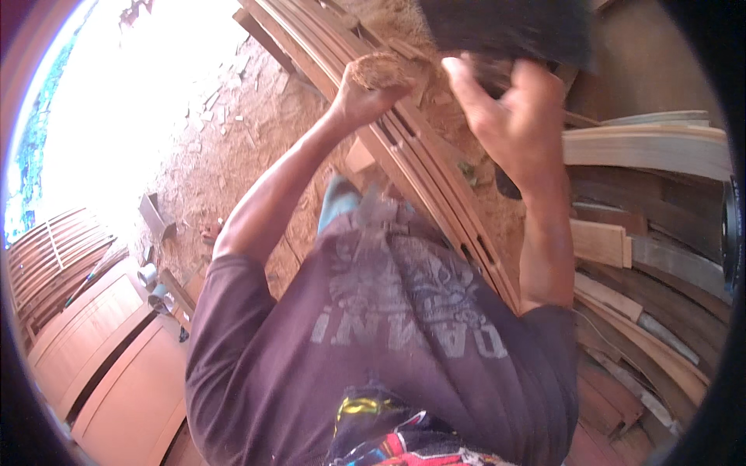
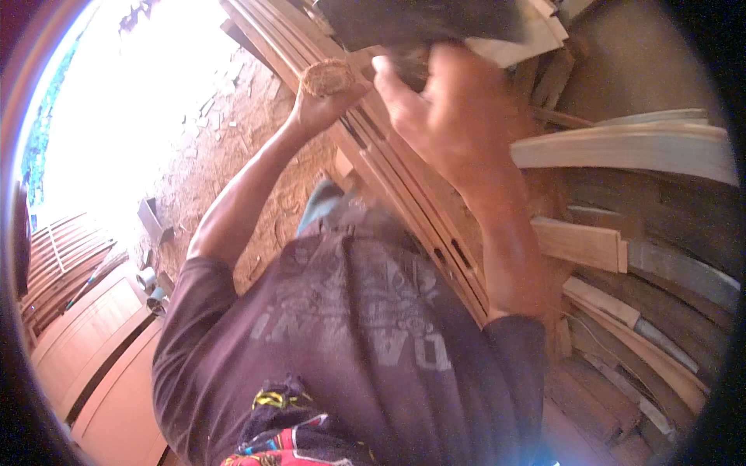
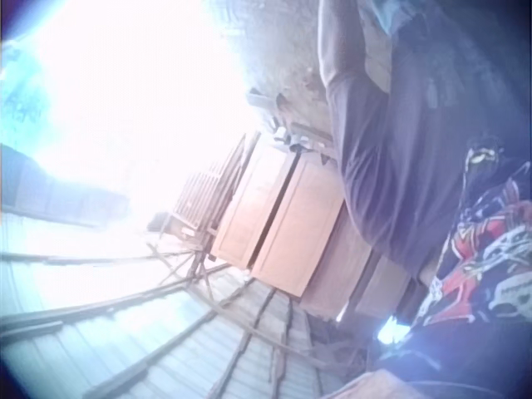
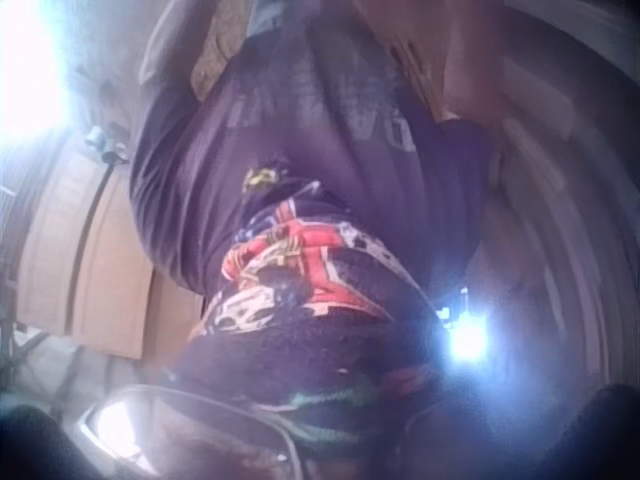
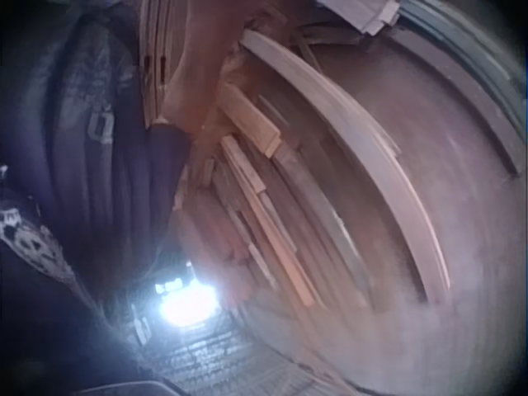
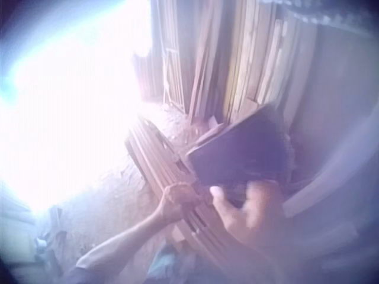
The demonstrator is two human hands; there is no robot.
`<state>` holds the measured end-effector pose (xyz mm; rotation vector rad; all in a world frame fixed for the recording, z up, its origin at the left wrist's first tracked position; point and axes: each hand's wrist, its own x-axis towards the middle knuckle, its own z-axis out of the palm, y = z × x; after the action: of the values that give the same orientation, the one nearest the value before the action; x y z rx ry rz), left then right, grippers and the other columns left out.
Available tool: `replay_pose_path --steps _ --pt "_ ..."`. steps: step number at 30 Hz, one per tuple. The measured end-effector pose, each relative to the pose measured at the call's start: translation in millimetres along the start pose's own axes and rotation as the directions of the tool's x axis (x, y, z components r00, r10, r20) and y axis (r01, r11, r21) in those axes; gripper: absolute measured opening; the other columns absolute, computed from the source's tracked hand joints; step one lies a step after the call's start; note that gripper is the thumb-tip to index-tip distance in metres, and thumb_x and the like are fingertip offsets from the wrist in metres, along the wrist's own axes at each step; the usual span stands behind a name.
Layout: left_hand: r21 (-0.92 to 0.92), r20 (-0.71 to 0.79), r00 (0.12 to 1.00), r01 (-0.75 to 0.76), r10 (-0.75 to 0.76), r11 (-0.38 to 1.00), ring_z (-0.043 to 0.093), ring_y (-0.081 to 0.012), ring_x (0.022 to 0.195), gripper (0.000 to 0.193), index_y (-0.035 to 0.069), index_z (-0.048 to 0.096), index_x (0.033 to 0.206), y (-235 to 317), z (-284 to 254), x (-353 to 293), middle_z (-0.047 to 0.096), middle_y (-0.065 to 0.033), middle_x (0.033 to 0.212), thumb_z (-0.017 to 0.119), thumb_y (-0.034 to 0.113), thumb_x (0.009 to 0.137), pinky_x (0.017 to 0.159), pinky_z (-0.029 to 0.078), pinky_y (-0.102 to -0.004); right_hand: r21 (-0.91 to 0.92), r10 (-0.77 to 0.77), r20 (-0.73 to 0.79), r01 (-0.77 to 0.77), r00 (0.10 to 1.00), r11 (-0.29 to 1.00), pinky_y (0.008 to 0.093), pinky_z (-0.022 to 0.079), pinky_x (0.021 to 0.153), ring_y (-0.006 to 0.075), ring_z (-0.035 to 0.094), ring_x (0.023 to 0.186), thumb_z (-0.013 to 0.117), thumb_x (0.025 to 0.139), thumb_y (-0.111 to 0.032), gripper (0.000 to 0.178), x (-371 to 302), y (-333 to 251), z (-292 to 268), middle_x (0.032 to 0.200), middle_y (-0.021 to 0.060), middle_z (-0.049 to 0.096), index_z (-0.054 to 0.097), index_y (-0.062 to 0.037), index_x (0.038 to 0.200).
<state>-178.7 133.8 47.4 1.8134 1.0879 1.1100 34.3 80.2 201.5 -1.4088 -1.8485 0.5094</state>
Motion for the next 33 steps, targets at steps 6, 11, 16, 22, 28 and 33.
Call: replay_pose_path --steps 6,11,16,22,28,33 --pt "-0.116 -0.023 0.999 0.026 -0.029 0.993 0.066 -0.0105 0.078 0.021 0.005 0.073 0.094 42.4 5.9 1.9 0.072 0.0003 0.084 0.082 0.024 0.092 0.068 0.055 -0.0327 0.356 0.159 -0.122 -0.107 0.98 0.928 0.0202 0.045 0.051 0.0029 0.059 0.06 0.081 0.094 -0.009 0.011 2.0 -19.7 -19.9 0.077 -0.0007 0.07 0.073 -0.0034 0.096" --pt "-0.057 0.015 0.991 0.134 -0.133 0.989 0.066 -0.0091 0.077 0.024 0.004 0.074 0.096 47.2 -1.1 12.1 0.072 -0.0003 0.083 0.083 0.026 0.092 0.068 0.056 -0.0311 0.444 0.122 -0.24 -0.003 0.963 0.896 0.0205 0.044 0.049 0.0053 0.057 0.055 0.082 0.091 -0.004 0.014 6.4 -31.8 -21.8 0.072 0.0019 0.067 0.07 -0.0001 0.096" --pt "-0.107 0.014 0.999 0.051 -0.05 0.993 0.066 -0.0084 0.077 0.023 0.004 0.074 0.095 43.3 3.6 12.0 0.072 -0.0001 0.083 0.082 0.025 0.092 0.068 0.056 -0.031 0.398 0.122 -0.2 -0.034 0.972 0.917 0.0208 0.044 0.049 0.0054 0.056 0.054 0.083 0.09 -0.003 0.014 6.6 -28.2 -22.9 0.071 0.0016 0.067 0.07 0.0008 0.096" --pt "-0.072 0.059 0.986 0.163 -0.159 0.984 0.074 -0.0122 0.087 0.023 0.003 0.076 0.106 57.8 2.2 16.3 0.079 -0.0069 0.094 0.081 0.02 0.091 0.08 0.06 -0.0327 0.449 0.168 -0.214 -0.056 0.962 0.892 0.0219 0.043 0.05 0.007 0.056 0.054 0.083 0.089 0.0 0.014 -0.3 -22.5 -25.7 0.071 0.0028 0.066 0.07 0.0027 0.096" --pt "-0.064 -0.002 0.999 0.044 -0.044 0.997 0.067 -0.008 0.08 0.022 0.002 0.075 0.099 54.7 1.7 8.9 0.075 -0.0009 0.087 0.082 0.021 0.093 0.07 0.057 -0.0301 0.438 0.13 -0.257 -0.004 0.958 0.899 0.023 0.044 0.05 0.0074 0.055 0.054 0.082 0.089 0.003 0.014 -0.5 -27.1 -32.3 0.073 0.0033 0.066 0.07 0.0037 0.096" --pt "-0.118 -0.005 0.997 0.074 -0.075 0.99 0.068 -0.0083 0.081 0.02 0.003 0.075 0.101 62.4 5.9 22.7 0.075 -0.0014 0.088 0.082 0.02 0.094 0.071 0.057 -0.0297 0.448 0.1 -0.277 0.036 0.955 0.893 0.0233 0.043 0.05 0.0073 0.055 0.054 0.082 0.089 0.002 0.014 -2.5 -22.6 -33.5 0.072 0.0027 0.065 0.07 0.0034 0.096"
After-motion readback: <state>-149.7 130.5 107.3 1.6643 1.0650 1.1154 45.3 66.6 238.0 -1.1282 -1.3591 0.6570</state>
